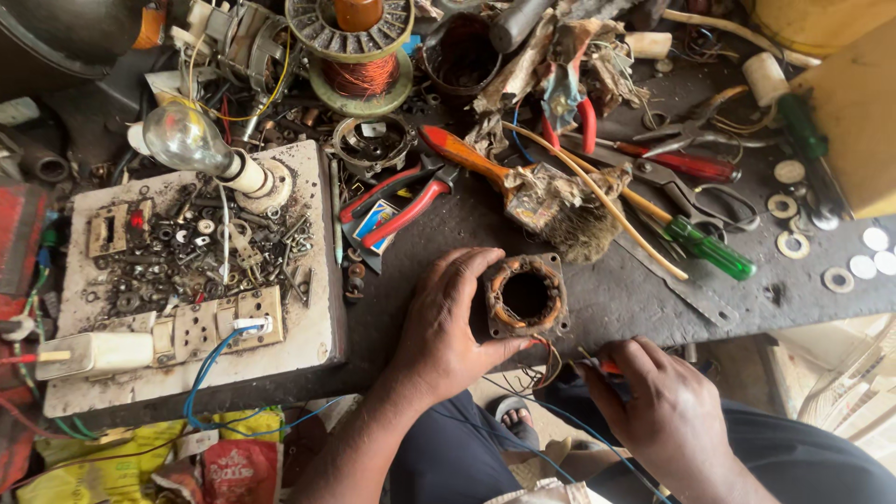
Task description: The person works on a small cylindrical electrical component, using a screwdriver to adjust internal wires and connections. They manipulate the wires with their hands and the tool, occasionally placing the component on the workbench.
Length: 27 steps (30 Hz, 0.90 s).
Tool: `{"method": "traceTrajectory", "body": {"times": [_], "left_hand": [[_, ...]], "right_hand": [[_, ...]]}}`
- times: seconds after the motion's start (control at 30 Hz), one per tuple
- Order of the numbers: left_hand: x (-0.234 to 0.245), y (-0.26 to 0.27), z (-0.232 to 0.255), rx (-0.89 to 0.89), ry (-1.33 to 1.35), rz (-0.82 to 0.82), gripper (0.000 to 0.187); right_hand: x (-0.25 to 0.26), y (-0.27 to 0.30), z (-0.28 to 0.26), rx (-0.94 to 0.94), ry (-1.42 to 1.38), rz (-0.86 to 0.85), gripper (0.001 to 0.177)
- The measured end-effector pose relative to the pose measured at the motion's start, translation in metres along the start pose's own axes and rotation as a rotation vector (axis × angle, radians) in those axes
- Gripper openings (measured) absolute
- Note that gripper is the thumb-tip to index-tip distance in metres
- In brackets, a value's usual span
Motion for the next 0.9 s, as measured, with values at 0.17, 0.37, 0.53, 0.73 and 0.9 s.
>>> {"method": "traceTrajectory", "body": {"times": [0.17, 0.37, 0.53, 0.73, 0.9], "left_hand": [[-0.002, 0.0, -0.002, 0.026, 0.012, 0.013, 0.095], [-0.004, 0.002, -0.006, 0.025, 0.011, 0.015, 0.096], [-0.006, 0.002, -0.009, 0.06, 0.012, 0.023, 0.096], [-0.007, 0.004, -0.011, 0.06, 0.028, 0.068, 0.098], [-0.006, 0.002, -0.009, 0.081, 0.038, 0.057, 0.098]], "right_hand": [[0.004, -0.003, 0.003, -0.06, -0.097, -0.026, 0.018], [0.022, -0.011, 0.011, -0.167, -0.173, -0.117, 0.018], [0.039, -0.035, 0.021, -0.378, -0.12, -0.3, 0.021], [0.042, -0.066, 0.024, -0.368, -0.094, -0.304, 0.019], [0.038, -0.082, 0.018, -0.064, -0.087, -0.16, 0.02]]}}
Point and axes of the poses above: each hand's wrist, its own y-axis away from the middle knuckle, its own x-axis out of the back of the hand, z = x × y, the point moved 1 cm from there along -y, towards the middle knuckle, and after that the axes turned 6 degrees about -y, right-handed, at the moved point
